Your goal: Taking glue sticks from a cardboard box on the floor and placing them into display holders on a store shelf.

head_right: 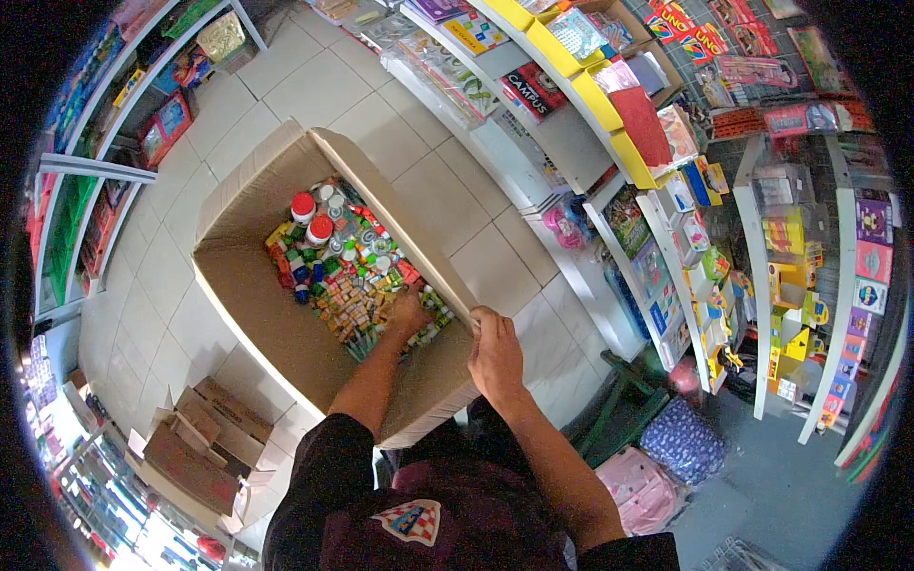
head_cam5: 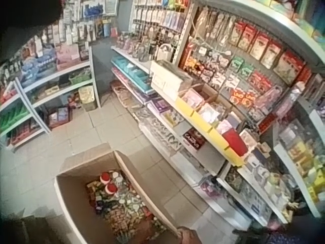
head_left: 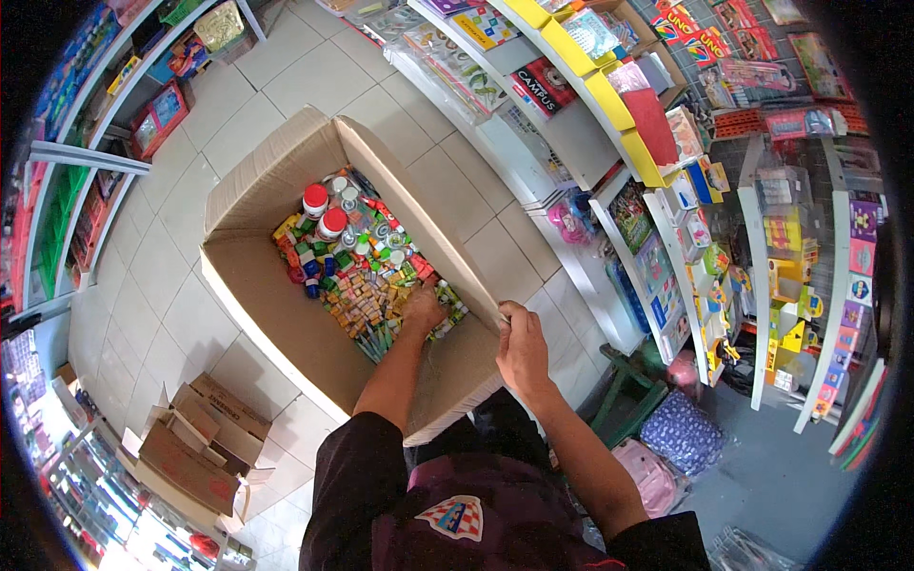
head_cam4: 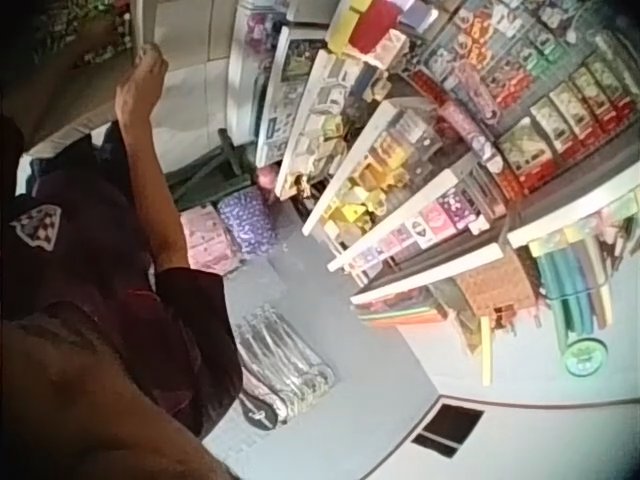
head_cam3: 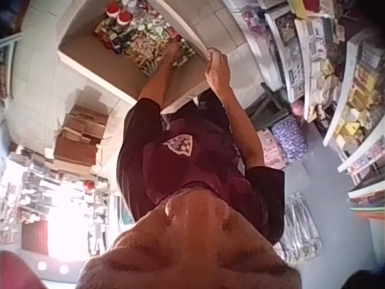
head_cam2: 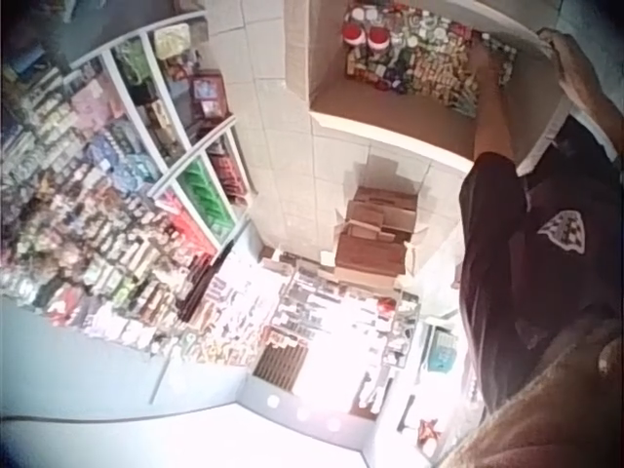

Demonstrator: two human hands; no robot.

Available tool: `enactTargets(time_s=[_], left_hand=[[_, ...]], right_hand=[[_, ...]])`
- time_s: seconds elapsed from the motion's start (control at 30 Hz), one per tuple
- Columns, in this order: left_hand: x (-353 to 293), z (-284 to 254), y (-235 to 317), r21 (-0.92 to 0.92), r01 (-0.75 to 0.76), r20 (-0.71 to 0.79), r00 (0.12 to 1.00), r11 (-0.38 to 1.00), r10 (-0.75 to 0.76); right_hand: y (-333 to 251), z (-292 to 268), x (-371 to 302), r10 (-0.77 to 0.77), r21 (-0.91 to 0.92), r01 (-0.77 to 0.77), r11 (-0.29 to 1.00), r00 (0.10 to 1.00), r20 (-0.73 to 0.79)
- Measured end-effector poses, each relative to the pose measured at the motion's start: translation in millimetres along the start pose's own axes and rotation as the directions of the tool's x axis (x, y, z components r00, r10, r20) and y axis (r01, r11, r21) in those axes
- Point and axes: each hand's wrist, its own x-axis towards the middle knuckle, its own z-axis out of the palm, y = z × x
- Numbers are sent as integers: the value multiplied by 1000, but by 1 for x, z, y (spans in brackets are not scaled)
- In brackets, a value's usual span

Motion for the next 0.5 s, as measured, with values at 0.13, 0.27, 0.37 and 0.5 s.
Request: enactTargets(time_s=[0.13, 0.27, 0.37, 0.5], left_hand=[[6, 14, 2, 23, 104, -99, 990, 994, -101], [11, 24, 10, -66, 176, -147, 972, 982, -184], [14, 26, 6, -92, 196, -99, 974, 976, -204], [27, 34, -35, -107, 78, -242, 965, 991, -102]], right_hand=[[-4, 1, 1, 14, 22, -15, 1000, 1000, 24], [-4, -3, 0, 35, 12, -36, 999, 998, 42], [-2, -4, 0, 32, 22, -33, 999, 999, 43], [-11, -1, 2, -5, 66, 0, 998, 998, 65]])
